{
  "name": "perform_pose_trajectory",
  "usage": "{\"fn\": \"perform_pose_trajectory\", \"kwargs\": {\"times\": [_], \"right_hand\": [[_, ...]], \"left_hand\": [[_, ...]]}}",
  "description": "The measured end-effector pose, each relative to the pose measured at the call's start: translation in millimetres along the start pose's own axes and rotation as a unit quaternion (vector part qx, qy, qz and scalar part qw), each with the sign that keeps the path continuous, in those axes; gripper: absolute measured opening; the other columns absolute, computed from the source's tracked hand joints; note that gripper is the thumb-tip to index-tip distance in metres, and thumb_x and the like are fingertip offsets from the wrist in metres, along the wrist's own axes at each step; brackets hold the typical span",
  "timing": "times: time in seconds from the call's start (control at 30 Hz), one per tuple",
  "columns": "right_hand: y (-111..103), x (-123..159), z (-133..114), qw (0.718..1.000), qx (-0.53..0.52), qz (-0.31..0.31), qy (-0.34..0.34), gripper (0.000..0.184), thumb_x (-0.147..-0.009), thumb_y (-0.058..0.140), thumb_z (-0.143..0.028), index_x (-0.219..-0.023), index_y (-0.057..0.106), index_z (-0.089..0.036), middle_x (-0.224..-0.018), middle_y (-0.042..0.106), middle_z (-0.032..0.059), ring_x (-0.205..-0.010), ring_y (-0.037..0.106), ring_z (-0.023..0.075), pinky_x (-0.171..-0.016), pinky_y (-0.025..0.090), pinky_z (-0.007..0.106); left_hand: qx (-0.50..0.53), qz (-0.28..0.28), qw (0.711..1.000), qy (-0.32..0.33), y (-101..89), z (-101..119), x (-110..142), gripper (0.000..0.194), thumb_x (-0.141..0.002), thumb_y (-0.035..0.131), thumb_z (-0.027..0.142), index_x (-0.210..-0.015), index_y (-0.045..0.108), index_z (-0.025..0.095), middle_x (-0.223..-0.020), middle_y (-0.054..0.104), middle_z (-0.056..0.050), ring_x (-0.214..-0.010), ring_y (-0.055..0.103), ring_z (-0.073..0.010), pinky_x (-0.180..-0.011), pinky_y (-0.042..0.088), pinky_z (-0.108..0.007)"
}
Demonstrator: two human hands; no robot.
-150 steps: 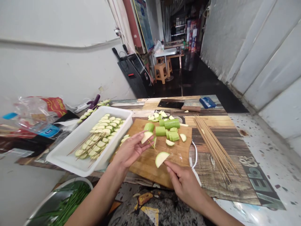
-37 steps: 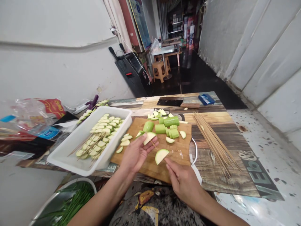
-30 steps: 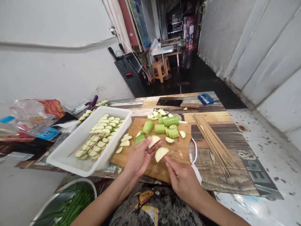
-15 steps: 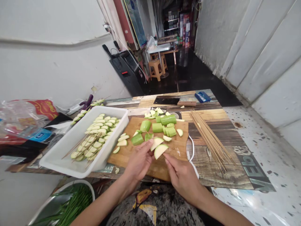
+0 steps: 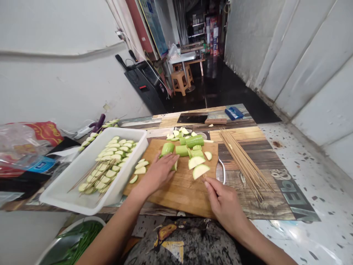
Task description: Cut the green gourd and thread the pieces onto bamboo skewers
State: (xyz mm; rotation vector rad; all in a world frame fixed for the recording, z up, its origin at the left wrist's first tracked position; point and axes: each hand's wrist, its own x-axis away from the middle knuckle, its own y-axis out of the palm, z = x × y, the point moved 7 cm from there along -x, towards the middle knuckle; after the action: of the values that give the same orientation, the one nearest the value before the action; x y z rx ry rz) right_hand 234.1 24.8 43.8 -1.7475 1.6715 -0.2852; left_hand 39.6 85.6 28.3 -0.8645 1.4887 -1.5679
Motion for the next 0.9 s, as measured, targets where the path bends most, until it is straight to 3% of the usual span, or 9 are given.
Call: {"fn": "perform_pose_trajectory", "kwargs": {"times": [0.13,0.3,0.43,0.6,0.8,0.9], "right_hand": [[1,2,2,1.000,-0.007,0.000,0.000,0.025,-0.087,0.043,-0.026,-0.098,0.063,-0.014,-0.082,0.071,0.0054,-0.066,0.066,0.0152,-0.062,0.051,0.024],[3,3,6,1.000,-0.015,-0.012,0.010,0.026,-0.088,0.042,-0.027,-0.102,0.062,-0.017,-0.087,0.071,0.0056,-0.068,0.066,0.0158,-0.064,0.051,0.025],[3,3,5,1.000,-0.016,-0.017,0.015,0.027,-0.087,0.041,-0.028,-0.102,0.062,-0.018,-0.088,0.071,0.0057,-0.070,0.066,0.0170,-0.064,0.052,0.027],[4,2,3,1.000,-0.011,-0.012,0.010,0.027,-0.087,0.042,-0.028,-0.100,0.063,-0.017,-0.087,0.071,0.0058,-0.070,0.067,0.0168,-0.064,0.052,0.026],[4,3,1,1.000,-0.016,-0.009,0.006,0.027,-0.087,0.042,-0.027,-0.099,0.063,-0.017,-0.088,0.071,0.0058,-0.071,0.067,0.0165,-0.064,0.052,0.025],[4,3,0,1.000,-0.009,-0.006,-0.001,0.027,-0.087,0.041,-0.028,-0.097,0.064,-0.016,-0.083,0.071,0.0057,-0.069,0.067,0.0169,-0.065,0.053,0.026]], "left_hand": [[0.004,-0.028,0.999,0.027,0.6,-3,-12,0.054,-0.072,0.051,0.021,-0.124,0.041,0.011,-0.119,0.054,-0.014,-0.112,0.047,-0.0251,-0.102,0.022,-0.045],[0.055,0.005,0.998,0.009,-5.1,-7,-13,0.063,-0.067,0.056,0.026,-0.127,0.038,0.015,-0.112,0.057,-0.013,-0.106,0.048,-0.0270,-0.094,0.029,-0.042],[0.093,0.020,0.995,-0.019,-2.7,-6,-9,0.065,-0.066,0.056,0.025,-0.128,0.039,0.021,-0.117,0.056,-0.009,-0.108,0.047,-0.0272,-0.094,0.028,-0.042],[0.113,0.041,0.992,-0.028,-2.8,-3,-8,0.064,-0.065,0.054,0.021,-0.127,0.041,0.019,-0.126,0.048,-0.011,-0.113,0.044,-0.0259,-0.097,0.024,-0.040],[0.137,0.068,0.987,-0.052,-6.8,-10,-5,0.053,-0.068,0.052,0.020,-0.121,0.046,0.020,-0.125,0.051,-0.009,-0.115,0.044,-0.0239,-0.097,0.025,-0.040],[0.125,0.052,0.990,-0.047,-5.0,-11,-5,0.057,-0.068,0.054,0.023,-0.124,0.043,0.019,-0.127,0.048,-0.011,-0.116,0.043,-0.0254,-0.098,0.022,-0.042]]}}
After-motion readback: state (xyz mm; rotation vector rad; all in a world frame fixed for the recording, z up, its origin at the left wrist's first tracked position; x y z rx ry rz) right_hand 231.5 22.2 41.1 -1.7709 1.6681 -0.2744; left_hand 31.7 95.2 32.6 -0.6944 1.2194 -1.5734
